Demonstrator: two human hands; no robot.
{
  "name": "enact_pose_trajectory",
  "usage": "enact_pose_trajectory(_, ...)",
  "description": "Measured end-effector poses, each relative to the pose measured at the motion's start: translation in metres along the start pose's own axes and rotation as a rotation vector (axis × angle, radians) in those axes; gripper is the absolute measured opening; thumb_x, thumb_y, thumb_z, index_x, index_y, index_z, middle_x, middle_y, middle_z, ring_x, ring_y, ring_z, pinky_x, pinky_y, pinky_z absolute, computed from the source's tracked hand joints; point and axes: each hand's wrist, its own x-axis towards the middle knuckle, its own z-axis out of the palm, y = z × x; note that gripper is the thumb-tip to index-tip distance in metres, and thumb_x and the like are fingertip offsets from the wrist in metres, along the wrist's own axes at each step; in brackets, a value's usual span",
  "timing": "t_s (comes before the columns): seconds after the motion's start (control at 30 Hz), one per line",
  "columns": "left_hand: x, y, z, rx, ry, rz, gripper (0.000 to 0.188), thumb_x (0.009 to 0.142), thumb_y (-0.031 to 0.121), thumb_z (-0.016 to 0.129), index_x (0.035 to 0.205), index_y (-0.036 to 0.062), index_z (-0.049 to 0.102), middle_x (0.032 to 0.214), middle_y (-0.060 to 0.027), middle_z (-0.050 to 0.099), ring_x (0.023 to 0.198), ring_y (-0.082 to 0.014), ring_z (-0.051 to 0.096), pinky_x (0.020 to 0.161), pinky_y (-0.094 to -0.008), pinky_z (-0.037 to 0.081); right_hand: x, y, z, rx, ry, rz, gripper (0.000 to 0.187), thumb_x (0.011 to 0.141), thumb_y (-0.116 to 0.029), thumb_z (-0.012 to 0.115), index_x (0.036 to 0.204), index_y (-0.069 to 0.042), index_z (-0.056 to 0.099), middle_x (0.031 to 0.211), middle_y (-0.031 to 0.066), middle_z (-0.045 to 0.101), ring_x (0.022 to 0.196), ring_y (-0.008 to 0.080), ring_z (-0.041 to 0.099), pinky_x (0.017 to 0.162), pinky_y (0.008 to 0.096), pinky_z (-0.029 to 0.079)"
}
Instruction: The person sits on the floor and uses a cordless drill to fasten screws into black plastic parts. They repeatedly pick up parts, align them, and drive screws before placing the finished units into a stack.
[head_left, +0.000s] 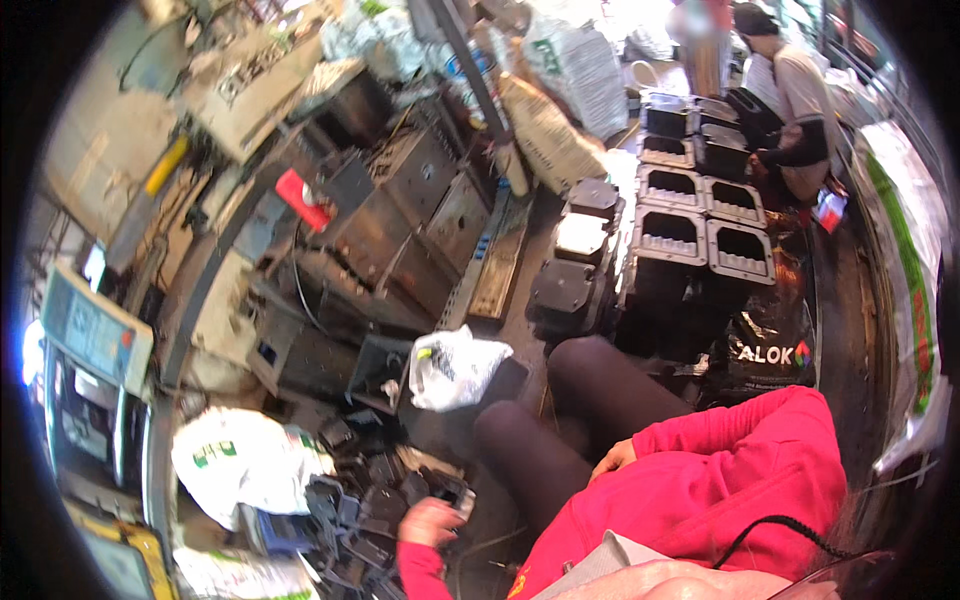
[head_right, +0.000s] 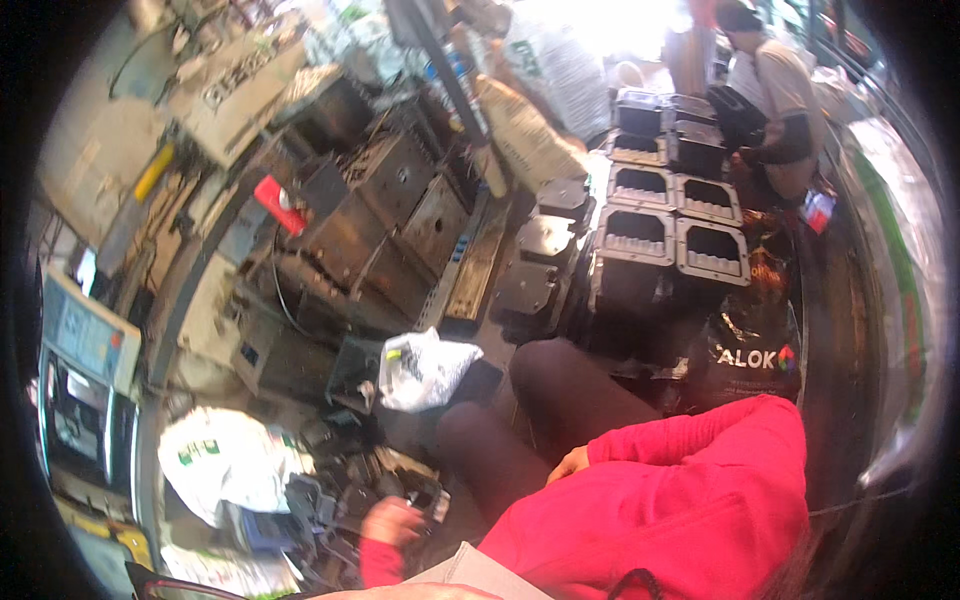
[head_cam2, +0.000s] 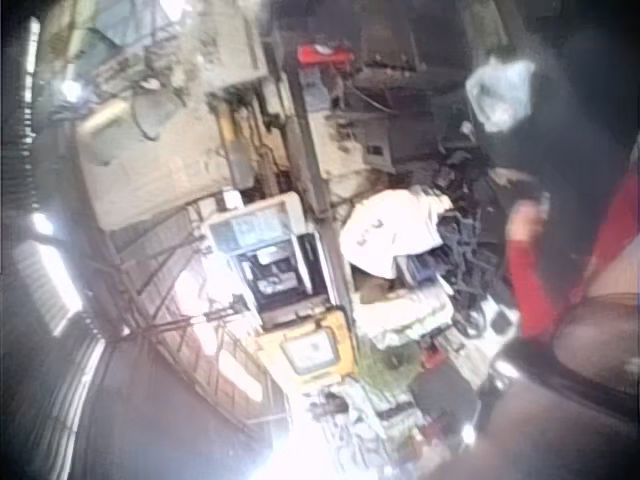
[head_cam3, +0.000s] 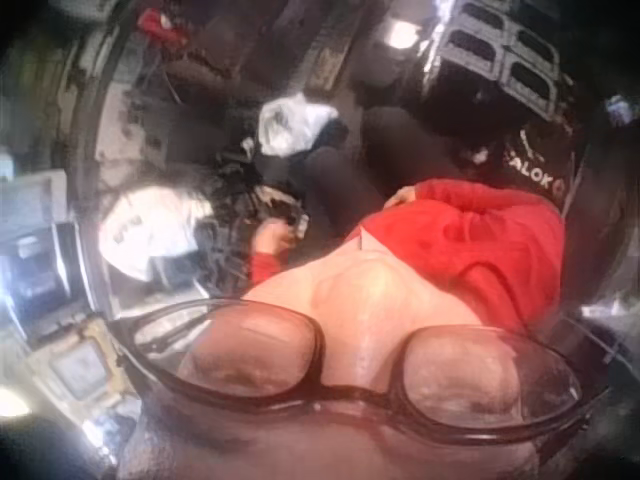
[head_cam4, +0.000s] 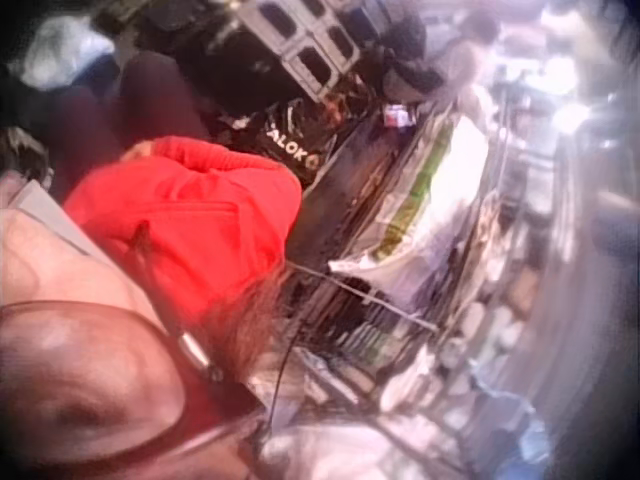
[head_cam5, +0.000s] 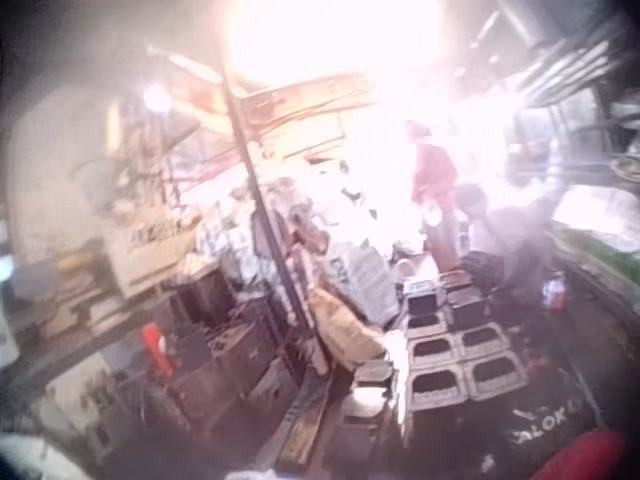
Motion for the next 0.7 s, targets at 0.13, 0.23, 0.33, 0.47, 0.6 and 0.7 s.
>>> enact_pose_trajectory(0.13, 0.052, 0.167, 0.070, -1.236, -0.227, -0.456, 0.033, 0.081, 0.013, 0.067, 0.112, 0.0044, 0.064, 0.116, -0.0073, 0.064, 0.105, -0.0215, 0.061, 0.086, -0.0323, 0.048, 0.015, 0.012, -0.026, -0.071, -0.105, -0.077, 0.034, 0.095, -0.038, 0.054, 0.103, -0.005, 0.061, 0.090, 0.0019, 0.061, 0.085, 0.0093, 0.053, 0.076, 0.0309, 0.045)
enact_pose_trajectory(0.23, 0.098, 0.202, 0.069, -1.244, 0.017, -0.610, 0.033, 0.081, 0.013, 0.067, 0.112, 0.0044, 0.064, 0.116, -0.0073, 0.064, 0.105, -0.0213, 0.061, 0.086, -0.0323, 0.048, 0.024, -0.010, -0.038, -0.121, -0.152, -0.127, 0.036, 0.092, -0.031, 0.061, 0.114, -0.002, 0.061, 0.104, 0.0041, 0.066, 0.096, 0.0112, 0.058, 0.084, 0.0316, 0.048)
enact_pose_trajectory(0.33, 0.135, 0.216, 0.052, -1.174, 0.105, -0.602, 0.033, 0.081, 0.013, 0.067, 0.112, 0.0044, 0.064, 0.115, -0.0074, 0.064, 0.104, -0.0212, 0.061, 0.086, -0.0322, 0.048, 0.044, -0.045, -0.030, -0.128, -0.069, -0.530, 0.040, 0.091, -0.041, 0.058, 0.106, -0.005, 0.066, 0.103, 0.0064, 0.067, 0.099, 0.0156, 0.060, 0.083, 0.0345, 0.048)
enact_pose_trajectory(0.47, 0.164, 0.250, 0.037, -1.114, 0.160, -0.623, 0.033, 0.081, 0.013, 0.067, 0.112, 0.0044, 0.064, 0.115, -0.0075, 0.064, 0.104, -0.0211, 0.061, 0.086, -0.0322, 0.048, 0.083, -0.088, -0.047, -0.340, 0.109, -0.659, 0.040, 0.091, -0.042, 0.059, 0.106, -0.005, 0.066, 0.102, 0.0066, 0.067, 0.098, 0.0162, 0.060, 0.083, 0.0348, 0.048)
enact_pose_trajectory(0.6, 0.173, 0.280, 0.030, -1.066, 0.179, -0.648, 0.032, 0.081, 0.013, 0.067, 0.112, 0.0043, 0.064, 0.114, -0.0075, 0.065, 0.104, -0.0209, 0.061, 0.086, -0.0321, 0.048, 0.103, -0.097, -0.100, -0.412, 0.244, -0.560, 0.040, 0.091, -0.042, 0.059, 0.105, -0.005, 0.066, 0.102, 0.0069, 0.067, 0.098, 0.0169, 0.061, 0.083, 0.0350, 0.048)
enact_pose_trajectory(0.7, 0.174, 0.283, 0.028, -1.056, 0.202, -0.667, 0.032, 0.081, 0.014, 0.067, 0.112, 0.0043, 0.064, 0.114, -0.0076, 0.065, 0.103, -0.0208, 0.061, 0.086, -0.0321, 0.048, 0.106, -0.093, -0.100, -0.428, 0.243, -0.559, 0.039, 0.090, -0.042, 0.059, 0.104, -0.005, 0.066, 0.101, 0.0071, 0.067, 0.097, 0.0174, 0.061, 0.082, 0.0353, 0.048)
